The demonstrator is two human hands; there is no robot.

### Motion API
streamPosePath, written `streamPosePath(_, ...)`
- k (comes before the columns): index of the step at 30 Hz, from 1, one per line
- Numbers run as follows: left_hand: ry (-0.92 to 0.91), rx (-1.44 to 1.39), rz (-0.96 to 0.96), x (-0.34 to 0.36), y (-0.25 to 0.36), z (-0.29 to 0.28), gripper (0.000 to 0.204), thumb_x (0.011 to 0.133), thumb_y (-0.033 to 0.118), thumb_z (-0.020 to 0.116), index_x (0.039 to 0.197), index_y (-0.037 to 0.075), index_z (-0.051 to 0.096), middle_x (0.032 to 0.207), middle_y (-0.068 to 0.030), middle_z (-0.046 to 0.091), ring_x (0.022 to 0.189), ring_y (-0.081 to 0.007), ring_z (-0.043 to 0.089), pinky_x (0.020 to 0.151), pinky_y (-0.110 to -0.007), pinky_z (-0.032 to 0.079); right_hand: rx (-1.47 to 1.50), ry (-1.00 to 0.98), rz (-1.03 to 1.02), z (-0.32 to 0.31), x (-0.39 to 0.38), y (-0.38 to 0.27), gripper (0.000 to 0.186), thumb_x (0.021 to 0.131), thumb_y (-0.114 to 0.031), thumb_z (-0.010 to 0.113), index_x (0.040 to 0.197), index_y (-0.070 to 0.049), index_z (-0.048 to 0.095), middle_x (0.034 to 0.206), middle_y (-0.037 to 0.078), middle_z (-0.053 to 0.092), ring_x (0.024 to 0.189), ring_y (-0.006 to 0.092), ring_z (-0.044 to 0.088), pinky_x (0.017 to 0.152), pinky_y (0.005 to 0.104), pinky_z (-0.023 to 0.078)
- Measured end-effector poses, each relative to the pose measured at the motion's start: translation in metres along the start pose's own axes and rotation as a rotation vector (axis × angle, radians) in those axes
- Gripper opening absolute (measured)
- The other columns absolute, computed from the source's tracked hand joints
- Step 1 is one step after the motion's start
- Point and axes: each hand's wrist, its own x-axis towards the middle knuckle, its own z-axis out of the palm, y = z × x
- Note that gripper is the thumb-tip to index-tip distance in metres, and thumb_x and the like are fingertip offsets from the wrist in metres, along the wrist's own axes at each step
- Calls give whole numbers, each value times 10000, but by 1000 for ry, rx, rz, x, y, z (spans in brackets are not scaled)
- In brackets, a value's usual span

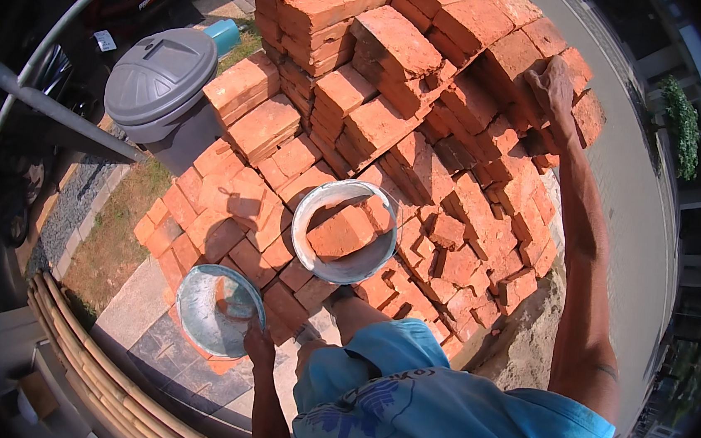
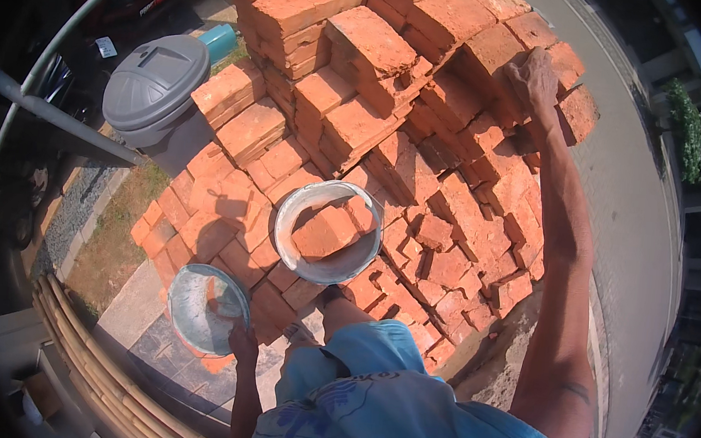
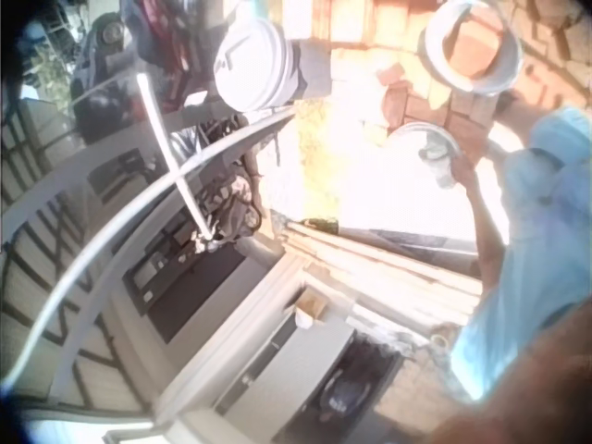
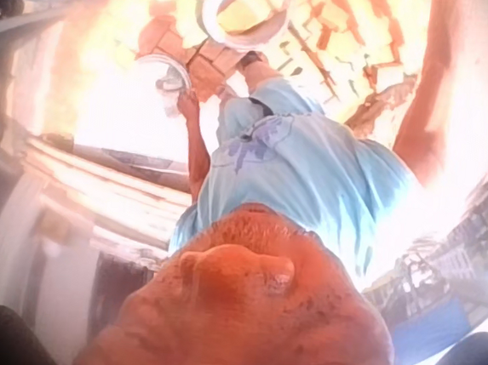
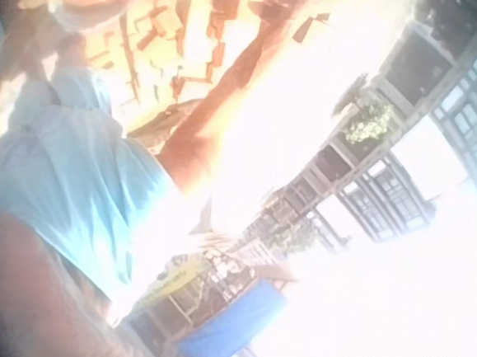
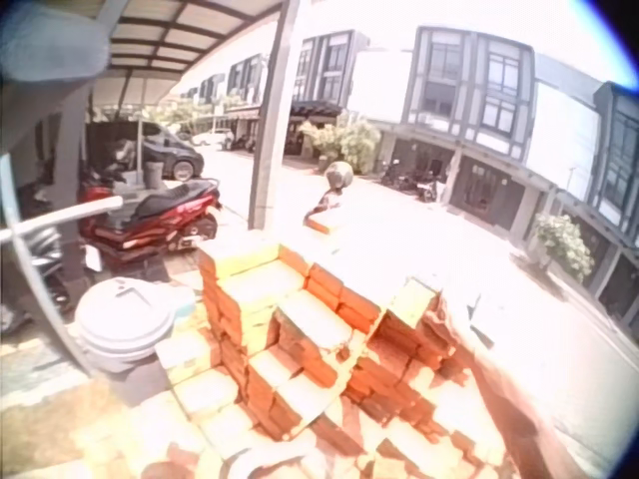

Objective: The person picks up bricks from a large stack and places them into two plastic buckets on the ground.

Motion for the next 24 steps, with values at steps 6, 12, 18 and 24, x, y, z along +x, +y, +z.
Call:
streamPosePath(6, 0, 95, -50, -4, 26, -10, 404, 830, 108, 583, 1201, -50, 556, 1113, -289, 609, 922, -468, 612, 786, -521, 482, -56, 84, -76, 21, -64, -51, 474, 696, -229, 747, 1043, -50, 481, 1007, 172, 532, 996, 368, 554, 846, 453, 446)
streamPosePath(12, -173, 136, 131, -15, 50, 9, 339, 877, 157, 597, 1184, 15, 582, 1056, -208, 617, 894, -417, 625, 834, -508, 481, -60, 128, -127, 55, -92, -58, 474, 742, -162, 668, 1185, -97, 513, 1136, 131, 542, 1077, 321, 531, 946, 433, 415)
streamPosePath(18, 35, 380, 195, -38, 11, 30, 415, 860, 250, 660, 1223, 70, 567, 1121, -139, 562, 1137, -353, 542, 1096, -666, 169, -52, 48, -221, 48, -100, -50, 490, 838, -158, 636, 1305, -106, 498, 1151, 145, 551, 1093, 331, 537, 924, 443, 436)
streamPosePath(24, 130, 125, 49, -47, 35, -24, 767, 856, 361, 689, 1449, 18, 345, 1513, -284, 242, 1425, -435, 214, 1134, -619, 125, -41, -73, -283, 56, -72, 0, 374, 865, -194, 665, 1196, -63, 550, 1022, 170, 614, 983, 366, 591, 832, 448, 465)
